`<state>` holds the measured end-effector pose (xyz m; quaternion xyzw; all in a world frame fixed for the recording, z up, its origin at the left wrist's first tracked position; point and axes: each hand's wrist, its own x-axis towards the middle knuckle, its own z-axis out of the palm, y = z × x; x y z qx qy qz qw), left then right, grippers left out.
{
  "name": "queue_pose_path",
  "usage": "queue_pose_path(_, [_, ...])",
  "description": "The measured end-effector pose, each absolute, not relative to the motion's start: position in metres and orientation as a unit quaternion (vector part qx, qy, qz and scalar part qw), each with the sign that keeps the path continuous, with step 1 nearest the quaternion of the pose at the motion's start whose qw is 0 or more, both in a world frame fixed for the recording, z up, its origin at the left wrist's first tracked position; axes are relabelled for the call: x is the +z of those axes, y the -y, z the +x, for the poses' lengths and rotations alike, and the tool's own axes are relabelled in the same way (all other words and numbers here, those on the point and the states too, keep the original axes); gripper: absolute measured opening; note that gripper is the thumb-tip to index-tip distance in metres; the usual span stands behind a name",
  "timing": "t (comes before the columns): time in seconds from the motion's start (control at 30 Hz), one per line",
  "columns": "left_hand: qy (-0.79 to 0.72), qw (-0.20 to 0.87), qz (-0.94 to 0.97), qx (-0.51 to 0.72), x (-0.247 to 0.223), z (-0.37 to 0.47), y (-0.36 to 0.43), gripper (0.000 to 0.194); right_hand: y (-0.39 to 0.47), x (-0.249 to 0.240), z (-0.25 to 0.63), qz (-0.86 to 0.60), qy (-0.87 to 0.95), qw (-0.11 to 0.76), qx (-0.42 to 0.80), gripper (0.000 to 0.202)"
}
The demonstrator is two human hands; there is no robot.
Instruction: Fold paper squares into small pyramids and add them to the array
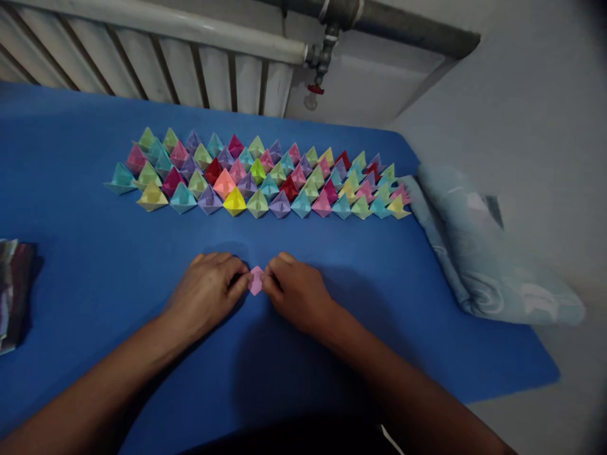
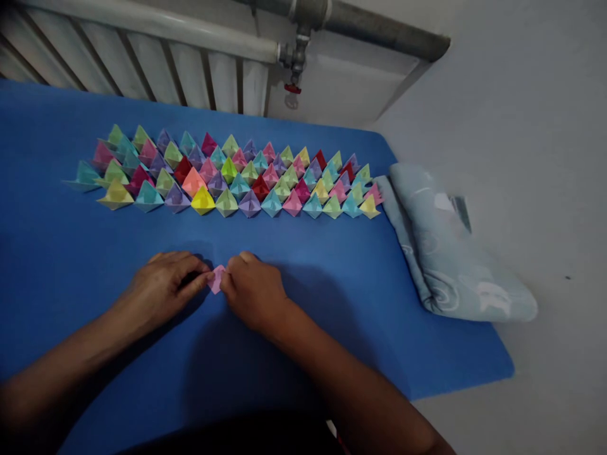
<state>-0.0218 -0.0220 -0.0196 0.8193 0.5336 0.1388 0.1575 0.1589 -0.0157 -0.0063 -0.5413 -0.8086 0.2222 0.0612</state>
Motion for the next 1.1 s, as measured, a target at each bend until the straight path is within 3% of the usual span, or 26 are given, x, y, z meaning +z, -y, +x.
queue_pose_path(0.63, [-0.553,0.136,0.813,0.125,-0.020,-0.019,0.011,0.021,0.016,-0.013,0.158,-0.553,0.791,0.141,0.220,0.017])
queue_pose_path(0.83, [-0.572,0.161,0.796,0.114,-0.017,-0.018,0.013,0.018,0.010,-0.006,0.155,-0.571,0.779,0.099,0.239,0.019])
queue_pose_path(0.93, [-0.547,0.115,0.817,0.141,-0.021,-0.017,0.024,0.019,0.005,-0.001,0.154,-0.564,0.788,0.077,0.236,0.018])
queue_pose_path(1.1, [-0.472,-0.049,0.871,0.128,-0.030,-0.017,0.049,0.031,-0.001,0.002,0.154,-0.548,0.796,0.068,0.248,0.023])
